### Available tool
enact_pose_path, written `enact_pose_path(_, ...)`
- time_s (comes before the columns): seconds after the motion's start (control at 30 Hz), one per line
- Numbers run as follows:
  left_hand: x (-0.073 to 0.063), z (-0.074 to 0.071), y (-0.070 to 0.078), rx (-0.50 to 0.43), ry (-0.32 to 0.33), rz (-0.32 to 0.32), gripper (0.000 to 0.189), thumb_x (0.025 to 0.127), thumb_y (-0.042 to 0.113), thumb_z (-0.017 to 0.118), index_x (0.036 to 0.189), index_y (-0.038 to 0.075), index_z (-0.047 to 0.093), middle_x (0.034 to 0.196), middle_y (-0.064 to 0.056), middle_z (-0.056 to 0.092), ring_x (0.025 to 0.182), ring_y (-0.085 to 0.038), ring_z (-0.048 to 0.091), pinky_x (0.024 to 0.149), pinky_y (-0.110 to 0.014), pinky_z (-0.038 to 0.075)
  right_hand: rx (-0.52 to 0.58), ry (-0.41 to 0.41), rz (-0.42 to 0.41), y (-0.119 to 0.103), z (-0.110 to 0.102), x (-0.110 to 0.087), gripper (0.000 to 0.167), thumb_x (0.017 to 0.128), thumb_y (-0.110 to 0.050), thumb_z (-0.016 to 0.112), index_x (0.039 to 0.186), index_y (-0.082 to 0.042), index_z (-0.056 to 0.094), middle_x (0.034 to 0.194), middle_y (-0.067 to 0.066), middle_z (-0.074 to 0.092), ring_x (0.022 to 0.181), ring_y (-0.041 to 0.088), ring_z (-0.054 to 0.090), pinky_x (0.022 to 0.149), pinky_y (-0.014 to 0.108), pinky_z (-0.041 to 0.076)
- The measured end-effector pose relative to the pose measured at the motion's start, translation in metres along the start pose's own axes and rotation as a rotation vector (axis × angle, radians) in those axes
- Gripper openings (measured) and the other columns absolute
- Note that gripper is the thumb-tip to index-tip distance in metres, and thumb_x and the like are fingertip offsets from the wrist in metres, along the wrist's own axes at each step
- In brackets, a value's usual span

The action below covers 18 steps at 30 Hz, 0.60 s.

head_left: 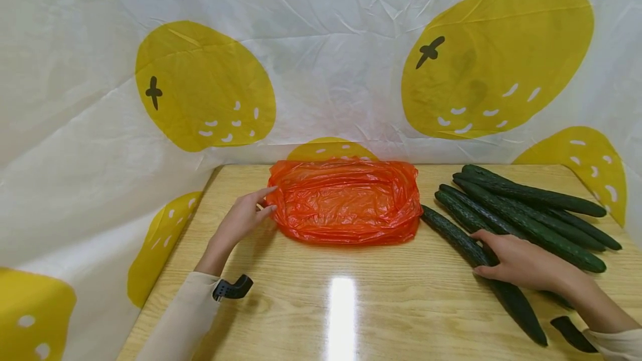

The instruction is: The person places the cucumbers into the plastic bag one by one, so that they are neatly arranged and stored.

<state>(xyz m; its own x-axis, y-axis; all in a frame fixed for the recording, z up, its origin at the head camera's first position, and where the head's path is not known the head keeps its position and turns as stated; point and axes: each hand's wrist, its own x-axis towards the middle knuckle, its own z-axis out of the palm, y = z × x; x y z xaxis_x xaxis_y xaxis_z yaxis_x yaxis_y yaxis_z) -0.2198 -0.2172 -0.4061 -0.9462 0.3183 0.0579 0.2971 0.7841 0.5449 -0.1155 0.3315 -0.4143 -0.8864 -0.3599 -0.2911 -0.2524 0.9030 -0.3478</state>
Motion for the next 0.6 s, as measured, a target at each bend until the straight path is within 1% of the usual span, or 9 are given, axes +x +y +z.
enact_pose_path(0.1, 0.001, 0.0, 0.0, -0.001, 0.0, -0.001, 0.052, 0.097, 0.015, 0.07, 0.147, 0.008, 0.054, 0.095, -0.012, 0.07, 0.069, -0.016, 0.062, 0.061, -0.03, 0.051, 0.039, -0.014, -0.011, 0.002, -0.001, 0.0, 0.081, 0.086, -0.045, 0.078, 0.139, 0.008, 0.048, 0.125, 0.029, 0.063, 0.106, 0.039, 0.066, 0.08, 0.054, 0.054)
enact_pose_path(0.3, 0.004, 0.001, -0.002, 0.005, 0.008, -0.009, 0.052, 0.097, 0.014, 0.07, 0.146, 0.008, 0.055, 0.095, -0.012, 0.07, 0.069, -0.016, 0.063, 0.063, -0.029, 0.052, 0.096, -0.049, -0.027, 0.008, -0.009, -0.003, 0.08, 0.089, -0.044, 0.075, 0.142, 0.007, 0.044, 0.13, 0.025, 0.061, 0.097, 0.023, 0.066, 0.074, 0.041, 0.055)
enact_pose_path(0.47, 0.005, 0.001, -0.001, 0.007, 0.003, -0.001, 0.052, 0.096, 0.013, 0.07, 0.146, 0.007, 0.055, 0.096, -0.012, 0.07, 0.07, -0.016, 0.062, 0.063, -0.03, 0.052, 0.101, -0.034, -0.046, 0.011, -0.016, -0.007, 0.079, 0.09, -0.045, 0.074, 0.143, 0.005, 0.043, 0.128, 0.02, 0.062, 0.098, 0.021, 0.064, 0.072, 0.036, 0.054)
enact_pose_path(0.5, 0.005, 0.002, -0.001, 0.008, 0.001, 0.001, 0.052, 0.096, 0.013, 0.07, 0.146, 0.007, 0.055, 0.096, -0.012, 0.07, 0.07, -0.016, 0.062, 0.063, -0.03, 0.052, 0.104, -0.029, -0.052, 0.011, -0.017, -0.008, 0.078, 0.091, -0.045, 0.074, 0.143, 0.005, 0.043, 0.125, 0.017, 0.063, 0.097, 0.019, 0.064, 0.071, 0.035, 0.053)
enact_pose_path(0.6, 0.005, 0.003, -0.001, 0.012, -0.002, 0.005, 0.052, 0.096, 0.013, 0.07, 0.146, 0.007, 0.055, 0.097, -0.012, 0.07, 0.071, -0.016, 0.063, 0.062, -0.029, 0.052, 0.128, -0.016, -0.083, 0.012, -0.02, -0.01, 0.074, 0.093, -0.04, 0.073, 0.142, 0.006, 0.043, 0.104, 0.008, 0.063, 0.083, 0.007, 0.057, 0.064, 0.029, 0.046)
